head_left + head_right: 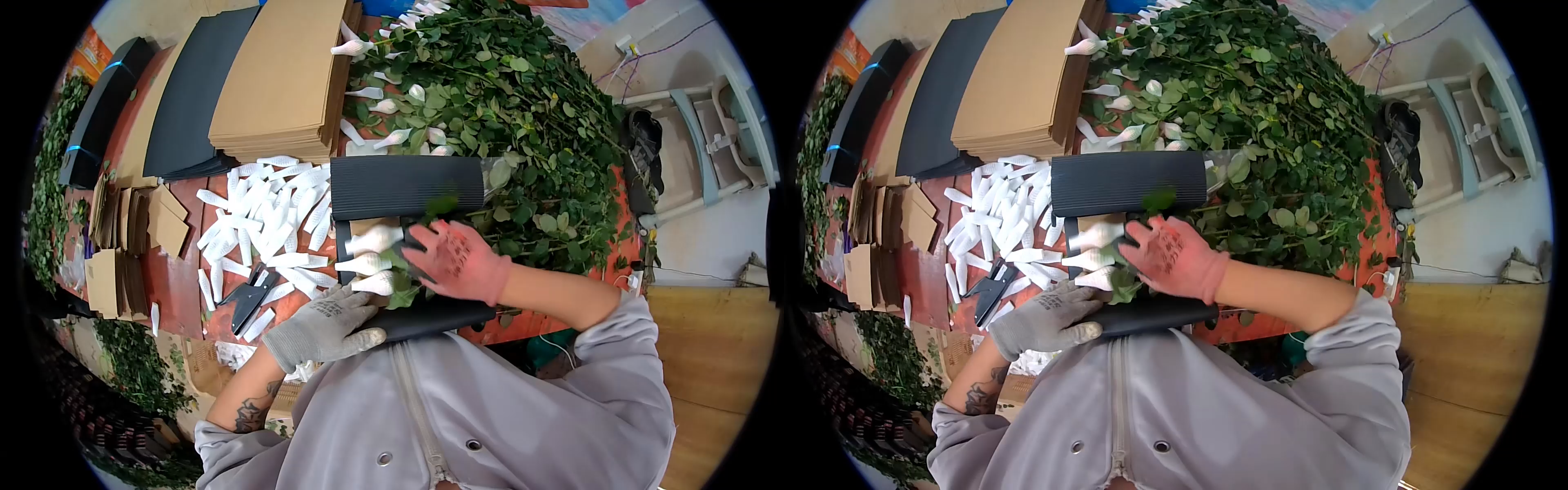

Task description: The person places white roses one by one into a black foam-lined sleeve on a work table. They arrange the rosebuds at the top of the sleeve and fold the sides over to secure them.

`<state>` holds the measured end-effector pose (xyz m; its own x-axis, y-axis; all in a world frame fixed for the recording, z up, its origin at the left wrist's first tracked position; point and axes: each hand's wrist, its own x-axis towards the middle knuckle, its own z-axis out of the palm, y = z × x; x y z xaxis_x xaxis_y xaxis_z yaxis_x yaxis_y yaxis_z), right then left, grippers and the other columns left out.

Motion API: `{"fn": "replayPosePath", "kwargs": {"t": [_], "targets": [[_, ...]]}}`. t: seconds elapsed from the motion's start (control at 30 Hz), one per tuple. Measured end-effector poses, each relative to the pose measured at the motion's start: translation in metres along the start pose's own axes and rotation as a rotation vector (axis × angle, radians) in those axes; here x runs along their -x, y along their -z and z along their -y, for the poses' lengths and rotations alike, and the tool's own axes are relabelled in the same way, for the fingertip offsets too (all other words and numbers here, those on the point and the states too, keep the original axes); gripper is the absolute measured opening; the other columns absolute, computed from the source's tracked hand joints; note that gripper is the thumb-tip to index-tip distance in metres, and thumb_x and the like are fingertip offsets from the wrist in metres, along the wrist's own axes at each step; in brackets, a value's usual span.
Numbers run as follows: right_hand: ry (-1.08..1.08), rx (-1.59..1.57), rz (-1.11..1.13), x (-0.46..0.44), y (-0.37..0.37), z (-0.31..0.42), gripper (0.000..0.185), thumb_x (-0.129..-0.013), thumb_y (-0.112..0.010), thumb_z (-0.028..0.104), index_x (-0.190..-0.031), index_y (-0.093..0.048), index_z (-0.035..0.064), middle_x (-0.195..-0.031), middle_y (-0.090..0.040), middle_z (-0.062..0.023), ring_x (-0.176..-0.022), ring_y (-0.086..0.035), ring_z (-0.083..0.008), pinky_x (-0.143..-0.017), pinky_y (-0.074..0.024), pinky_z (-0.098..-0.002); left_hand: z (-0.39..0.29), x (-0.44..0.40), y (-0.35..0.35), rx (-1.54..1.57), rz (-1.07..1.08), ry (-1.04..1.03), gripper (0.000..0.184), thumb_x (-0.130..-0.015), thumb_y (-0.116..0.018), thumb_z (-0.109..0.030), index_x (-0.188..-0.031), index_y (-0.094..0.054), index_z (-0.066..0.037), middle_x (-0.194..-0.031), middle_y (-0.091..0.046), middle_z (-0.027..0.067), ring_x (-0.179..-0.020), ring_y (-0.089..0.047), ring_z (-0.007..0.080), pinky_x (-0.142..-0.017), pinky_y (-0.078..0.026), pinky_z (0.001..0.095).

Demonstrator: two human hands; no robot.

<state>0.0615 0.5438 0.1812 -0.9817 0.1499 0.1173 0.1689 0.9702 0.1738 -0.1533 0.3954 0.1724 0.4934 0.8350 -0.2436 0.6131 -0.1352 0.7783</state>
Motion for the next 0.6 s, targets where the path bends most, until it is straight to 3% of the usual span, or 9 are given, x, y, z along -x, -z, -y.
{"fn": "replayPosePath", "kwargs": {"t": [0.07,0.1,0.13,0.23,0.37,0.47,0.5,0.57,0.6], "targets": [[-0.243,-0.088,0.4,-0.013,-0.011,-0.001,0.034,-0.082,-0.048,0.041,-0.111,-0.056,0.025,-0.123,-0.05,0.0015,-0.116,-0.045,-0.0175,-0.102,-0.0196,-0.0366,0.0,0.001,0.0,-0.026,0.008,0.035,0.068,-0.09,-0.034,-0.054,-0.121,-0.049,0.004,-0.127,-0.043,0.0201,-0.123,-0.036,0.0335,-0.104,-0.026,0.0434],[-0.233,-0.087,0.396,-0.004,-0.038,-0.001,0.034,-0.082,-0.048,0.041,-0.111,-0.056,0.025,-0.123,-0.05,0.0015,-0.116,-0.045,-0.0175,-0.102,-0.0196,-0.0366,0.002,0.0,-0.002,-0.069,-0.002,0.017,0.069,-0.09,-0.034,-0.055,-0.121,-0.049,0.004,-0.128,-0.043,0.0211,-0.123,-0.036,0.034,-0.105,-0.026,0.0433],[-0.383,-0.832,0.123,0.017,-0.082,0.003,0.035,-0.084,-0.045,0.04,-0.113,-0.055,0.0246,-0.126,-0.049,0.0034,-0.117,-0.044,-0.0152,-0.102,-0.018,-0.0368,0.003,0.001,-0.004,-0.108,-0.007,0.001,0.07,-0.089,-0.034,-0.055,-0.121,-0.049,0.005,-0.129,-0.042,0.022,-0.124,-0.035,0.0345,-0.105,-0.025,0.0432],[-0.494,-1.385,-0.101,0.008,-0.071,-0.001,0.038,-0.088,-0.036,0.039,-0.118,-0.052,0.0226,-0.129,-0.047,0.0075,-0.119,-0.041,-0.0099,-0.103,-0.0138,-0.0372,0.006,0.002,-0.007,-0.046,-0.026,0.007,0.07,-0.089,-0.035,-0.056,-0.12,-0.05,0.005,-0.131,-0.041,0.0222,-0.125,-0.034,0.0349,-0.105,-0.025,0.0435],[-0.424,-0.82,0.137,-0.008,-0.036,-0.007,0.039,-0.085,-0.043,0.035,-0.119,-0.052,0.0208,-0.128,-0.048,-0.0006,-0.106,-0.051,-0.0142,-0.093,-0.0291,-0.0346,0.0,0.0,-0.002,0.006,0.021,0.021,0.071,-0.088,-0.035,-0.057,-0.118,-0.051,0.006,-0.134,-0.037,0.0234,-0.128,-0.03,0.0351,-0.105,-0.024,0.0442],[-0.336,-0.357,0.171,-0.018,-0.046,-0.003,0.04,-0.081,-0.05,0.031,-0.118,-0.053,0.018,-0.122,-0.052,-0.0081,-0.089,-0.058,-0.0192,-0.077,-0.0411,-0.0332,-0.007,0.003,0.004,-0.125,-0.075,0.017,0.056,-0.087,-0.048,-0.045,-0.114,-0.055,0.003,-0.125,-0.048,0.0235,-0.119,-0.043,0.0367,-0.1,-0.033,0.0419],[-0.3,-0.201,0.182,-0.02,-0.046,-0.003,0.04,-0.079,-0.053,0.029,-0.118,-0.054,0.0171,-0.12,-0.054,-0.0106,-0.083,-0.061,-0.0208,-0.071,-0.0451,-0.0328,-0.01,0.005,0.013,-0.061,-0.148,0.059,0.046,-0.086,-0.052,-0.039,-0.11,-0.058,0.0,-0.118,-0.053,0.0189,-0.11,-0.05,0.034,-0.093,-0.039,0.0401],[-0.322,-0.256,0.218,-0.024,-0.031,-0.003,0.039,-0.077,-0.056,0.028,-0.115,-0.056,0.0169,-0.108,-0.059,-0.0081,-0.082,-0.061,-0.0202,-0.071,-0.0447,-0.0339,-0.013,-0.001,0.027,0.001,-0.225,0.102,0.037,-0.084,-0.056,-0.034,-0.105,-0.061,-0.003,-0.111,-0.059,0.0144,-0.1,-0.057,0.0312,-0.087,-0.044,0.0383],[-0.284,-0.248,0.22,-0.022,-0.032,-0.001,0.039,-0.077,-0.057,0.028,-0.114,-0.056,0.0171,-0.102,-0.061,-0.0075,-0.081,-0.061,-0.0204,-0.07,-0.0447,-0.0341,-0.017,-0.009,0.03,-0.076,-0.401,0.127,0.031,-0.082,-0.058,-0.029,-0.101,-0.062,-0.005,-0.105,-0.062,0.0105,-0.092,-0.06,0.029,-0.08,-0.047,0.0373]]}}
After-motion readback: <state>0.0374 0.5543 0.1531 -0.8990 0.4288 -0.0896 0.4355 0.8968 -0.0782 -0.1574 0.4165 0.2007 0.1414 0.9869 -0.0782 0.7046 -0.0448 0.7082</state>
